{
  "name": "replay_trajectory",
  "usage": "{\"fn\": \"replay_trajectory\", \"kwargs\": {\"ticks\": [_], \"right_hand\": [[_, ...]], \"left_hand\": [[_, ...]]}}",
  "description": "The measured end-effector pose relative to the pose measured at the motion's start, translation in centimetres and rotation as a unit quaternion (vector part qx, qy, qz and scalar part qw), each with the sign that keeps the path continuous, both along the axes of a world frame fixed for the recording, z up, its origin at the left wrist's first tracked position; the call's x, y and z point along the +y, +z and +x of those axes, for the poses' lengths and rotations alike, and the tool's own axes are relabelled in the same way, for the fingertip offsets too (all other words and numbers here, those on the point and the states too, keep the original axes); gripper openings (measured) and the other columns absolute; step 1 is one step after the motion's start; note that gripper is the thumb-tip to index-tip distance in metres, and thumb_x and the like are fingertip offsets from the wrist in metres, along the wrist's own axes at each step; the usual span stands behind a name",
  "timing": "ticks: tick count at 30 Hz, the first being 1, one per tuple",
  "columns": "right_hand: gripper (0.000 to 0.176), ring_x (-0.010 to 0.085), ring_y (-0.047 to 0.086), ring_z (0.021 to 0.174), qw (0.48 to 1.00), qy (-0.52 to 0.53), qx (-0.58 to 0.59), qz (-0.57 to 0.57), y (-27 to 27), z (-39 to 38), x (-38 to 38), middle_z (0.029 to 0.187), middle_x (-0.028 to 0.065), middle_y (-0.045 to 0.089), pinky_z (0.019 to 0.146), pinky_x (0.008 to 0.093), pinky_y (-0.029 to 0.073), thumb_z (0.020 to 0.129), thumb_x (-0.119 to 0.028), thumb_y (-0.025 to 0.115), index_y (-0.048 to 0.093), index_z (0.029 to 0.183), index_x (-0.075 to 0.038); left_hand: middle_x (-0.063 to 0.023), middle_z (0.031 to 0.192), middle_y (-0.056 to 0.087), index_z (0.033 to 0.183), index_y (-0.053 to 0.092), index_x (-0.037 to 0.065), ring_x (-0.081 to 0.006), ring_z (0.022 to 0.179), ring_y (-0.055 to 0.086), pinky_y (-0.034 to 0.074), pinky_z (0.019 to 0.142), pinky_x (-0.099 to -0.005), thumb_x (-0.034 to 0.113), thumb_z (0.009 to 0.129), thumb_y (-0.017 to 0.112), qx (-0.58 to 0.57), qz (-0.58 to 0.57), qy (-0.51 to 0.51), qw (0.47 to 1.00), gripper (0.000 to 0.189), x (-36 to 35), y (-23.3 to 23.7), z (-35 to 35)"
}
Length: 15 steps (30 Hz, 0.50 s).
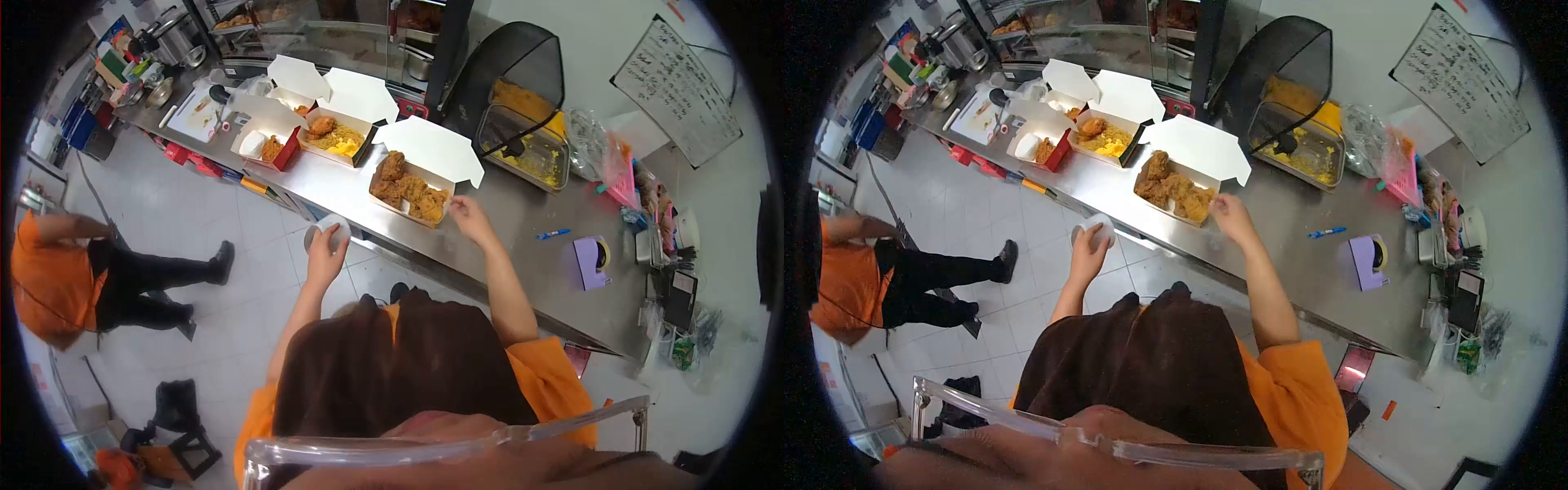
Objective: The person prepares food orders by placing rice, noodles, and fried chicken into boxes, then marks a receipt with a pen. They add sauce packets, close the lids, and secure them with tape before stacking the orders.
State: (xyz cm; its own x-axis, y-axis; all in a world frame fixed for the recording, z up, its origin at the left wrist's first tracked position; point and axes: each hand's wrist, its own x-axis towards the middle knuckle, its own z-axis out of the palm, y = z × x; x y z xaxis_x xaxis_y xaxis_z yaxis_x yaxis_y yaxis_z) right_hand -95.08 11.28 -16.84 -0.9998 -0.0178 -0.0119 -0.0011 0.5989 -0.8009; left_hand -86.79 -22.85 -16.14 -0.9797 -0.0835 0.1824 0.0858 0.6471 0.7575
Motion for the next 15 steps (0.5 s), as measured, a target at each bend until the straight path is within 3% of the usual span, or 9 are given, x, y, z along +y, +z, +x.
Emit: {"fn": "replay_trajectory", "kwargs": {"ticks": [2, 4, 6, 7, 8, 9, 11, 13, 15], "right_hand": [[0.029, 0.0245, 0.061, 0.085, 0.994, -0.024, -0.048, 0.097, 0.4, -2.5, 0.1, 0.097, 0.0127, 0.064, 0.075, 0.0343, 0.048, 0.083, -0.021, 0.056, 0.061, 0.104, -0.002], [0.028, 0.0285, 0.062, 0.082, 0.96, -0.073, -0.174, 0.209, 2.3, -4.2, 1.1, 0.091, 0.0134, 0.065, 0.076, 0.0365, 0.048, 0.081, -0.022, 0.056, 0.063, 0.099, -0.001], [0.035, 0.0344, 0.058, 0.095, 0.935, -0.075, -0.165, 0.303, -3.8, -4.6, 6.3, 0.103, 0.0181, 0.061, 0.079, 0.0423, 0.047, 0.079, -0.023, 0.055, 0.06, 0.11, -0.006], [0.039, 0.036, 0.053, 0.104, 0.902, -0.177, -0.192, 0.344, -1.5, -3.1, 6.5, 0.113, 0.0219, 0.056, 0.081, 0.0439, 0.045, 0.08, -0.025, 0.055, 0.056, 0.116, -0.01], [0.044, 0.0377, 0.047, 0.113, 0.856, -0.277, -0.216, 0.38, 1.5, -1.8, 6.3, 0.122, 0.0257, 0.05, 0.084, 0.0455, 0.043, 0.08, -0.026, 0.056, 0.052, 0.123, -0.015], [0.049, 0.0393, 0.041, 0.117, 0.838, -0.33, -0.205, 0.383, 0.8, -0.8, 7.9, 0.125, 0.0274, 0.046, 0.087, 0.0465, 0.041, 0.081, -0.03, 0.057, 0.047, 0.127, -0.018], [0.053, 0.0397, 0.036, 0.121, 0.82, -0.39, -0.135, 0.397, -1.7, 1.1, 13.0, 0.125, 0.028, 0.044, 0.09, 0.0482, 0.038, 0.081, -0.036, 0.059, 0.045, 0.13, -0.021], [0.051, 0.0372, 0.037, 0.12, 0.817, -0.401, -0.014, 0.415, -5.6, 2.7, 17.2, 0.119, 0.0255, 0.048, 0.091, 0.0495, 0.036, 0.08, -0.041, 0.061, 0.05, 0.126, -0.021], [0.044, 0.0372, 0.044, 0.111, 0.828, -0.367, -0.042, 0.423, -7.0, 3.2, 18.9, 0.123, 0.0242, 0.045, 0.088, 0.0461, 0.04, 0.08, -0.035, 0.062, 0.056, 0.12, -0.017]], "left_hand": [[-0.019, 0.095, 0.059, 0.11, 0.059, -0.002, -0.0337, 0.088, 0.059, 0.047, 0.078, -0.0368, 0.022, 0.082, 0.061, -0.009, 0.012, 0.006, 1.0, 0.037, 0.5, -0.8, -3.0], [-0.0164, 0.088, 0.062, 0.108, 0.061, -0.003, -0.0309, 0.084, 0.061, 0.047, 0.075, -0.0372, 0.026, 0.084, 0.06, -0.18, 0.069, -0.021, 0.981, 0.038, 0.5, -1.6, -4.9], [-0.0092, 0.077, 0.064, 0.103, 0.065, -0.002, -0.0245, 0.079, 0.063, 0.049, 0.069, -0.0352, 0.032, 0.087, 0.057, -0.305, 0.139, -0.076, 0.939, 0.039, 1.0, -2.7, -6.4], [-0.0075, 0.084, 0.064, 0.109, 0.061, -0.002, -0.02, 0.08, 0.062, 0.05, 0.07, -0.0318, 0.03, 0.088, 0.056, -0.441, 0.22, -0.09, 0.866, 0.039, 1.7, -1.4, -7.4], [-0.0091, 0.092, 0.062, 0.117, 0.053, -0.004, -0.0189, 0.082, 0.061, 0.052, 0.072, -0.0319, 0.027, 0.088, 0.054, -0.476, 0.336, -0.094, 0.807, 0.042, 2.8, -0.9, -8.2], [-0.0107, 0.099, 0.06, 0.125, 0.046, -0.005, -0.0178, 0.083, 0.06, 0.053, 0.074, -0.032, 0.023, 0.088, 0.053, -0.506, 0.446, -0.095, 0.732, 0.047, 3.7, -0.9, -8.7], [-0.0134, 0.112, 0.053, 0.135, 0.025, -0.007, -0.0186, 0.09, 0.059, 0.055, 0.079, -0.0366, 0.015, 0.088, 0.051, -0.468, 0.585, -0.045, 0.661, 0.058, 4.6, -2.9, -10.5], [-0.0169, 0.116, 0.045, 0.138, 0.019, -0.006, -0.024, 0.099, 0.054, 0.057, 0.07, -0.0364, 0.01, 0.082, 0.056, -0.425, 0.496, 0.018, 0.757, 0.069, 4.3, -5.6, -12.4], [-0.0196, 0.119, 0.044, 0.137, 0.025, -0.005, -0.0274, 0.104, 0.051, 0.052, 0.075, -0.0356, 0.012, 0.075, 0.061, -0.383, 0.269, 0.024, 0.883, 0.073, 4.6, -1.2, -13.7]]}}
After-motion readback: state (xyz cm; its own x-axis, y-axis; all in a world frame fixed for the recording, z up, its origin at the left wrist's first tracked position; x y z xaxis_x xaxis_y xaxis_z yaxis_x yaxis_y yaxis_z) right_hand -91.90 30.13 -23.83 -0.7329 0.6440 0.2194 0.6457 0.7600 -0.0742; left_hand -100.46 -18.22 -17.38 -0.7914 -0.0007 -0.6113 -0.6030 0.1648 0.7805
